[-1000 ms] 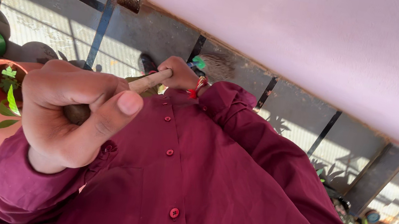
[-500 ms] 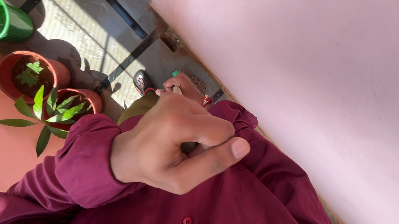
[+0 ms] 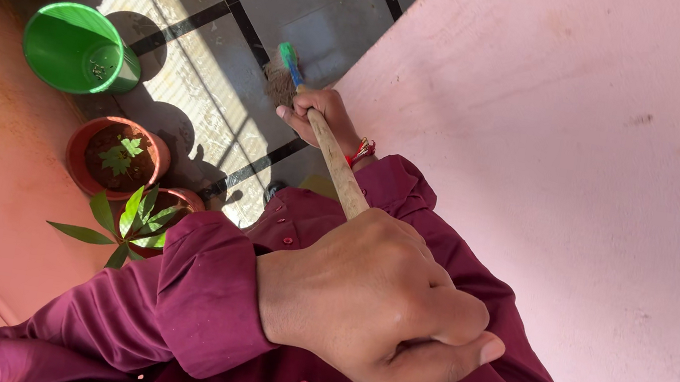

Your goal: The person sweeps a tiled outdoor area using a broom, moving debris towards a small drain hole.

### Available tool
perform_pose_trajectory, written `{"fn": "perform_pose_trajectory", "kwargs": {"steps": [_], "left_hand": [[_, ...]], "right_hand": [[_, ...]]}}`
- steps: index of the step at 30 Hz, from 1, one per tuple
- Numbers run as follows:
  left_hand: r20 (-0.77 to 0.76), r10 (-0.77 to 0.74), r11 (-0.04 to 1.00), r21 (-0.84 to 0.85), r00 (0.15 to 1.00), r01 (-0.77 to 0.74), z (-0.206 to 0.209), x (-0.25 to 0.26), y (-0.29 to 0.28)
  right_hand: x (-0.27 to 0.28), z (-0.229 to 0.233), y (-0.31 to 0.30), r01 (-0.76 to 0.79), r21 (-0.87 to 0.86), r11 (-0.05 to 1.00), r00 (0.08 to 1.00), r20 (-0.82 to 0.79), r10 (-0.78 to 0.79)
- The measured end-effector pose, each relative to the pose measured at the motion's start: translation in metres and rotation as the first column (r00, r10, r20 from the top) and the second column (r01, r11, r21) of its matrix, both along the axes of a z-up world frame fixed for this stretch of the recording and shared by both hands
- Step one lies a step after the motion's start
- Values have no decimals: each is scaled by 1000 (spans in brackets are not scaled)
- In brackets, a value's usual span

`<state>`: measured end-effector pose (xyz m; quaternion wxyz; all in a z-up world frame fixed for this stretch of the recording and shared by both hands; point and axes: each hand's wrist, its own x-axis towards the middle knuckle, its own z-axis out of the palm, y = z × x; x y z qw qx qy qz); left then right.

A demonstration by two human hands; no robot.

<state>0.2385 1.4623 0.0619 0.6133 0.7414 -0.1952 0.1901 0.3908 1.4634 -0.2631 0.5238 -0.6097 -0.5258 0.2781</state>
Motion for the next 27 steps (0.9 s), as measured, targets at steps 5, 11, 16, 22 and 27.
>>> {"fn": "perform_pose_trajectory", "kwargs": {"steps": [5, 11, 16, 22, 27], "left_hand": [[71, -53, 997, 65, 996, 49, -15, 21, 50], [71, -178, 980, 107, 981, 170, -38, 68, 136], [0, -120, 989, 91, 993, 120, -59, 131, 220], [-48, -167, 986, -33, 985, 166, -81, 178, 330], [-65, -324, 938, -154, 944, 311, -108, 221, 400]], "right_hand": [[42, -4, 68, 90, 58, 994, 994, 64, -94], [104, -24, 149, 204, 145, 968, 972, 84, -218], [171, -55, 211, 292, 86, 952, 950, 85, -299], [201, -76, 239, 285, -85, 955, 958, 66, -281], [204, -87, 252, 308, -218, 926, 951, 53, -304]]}}
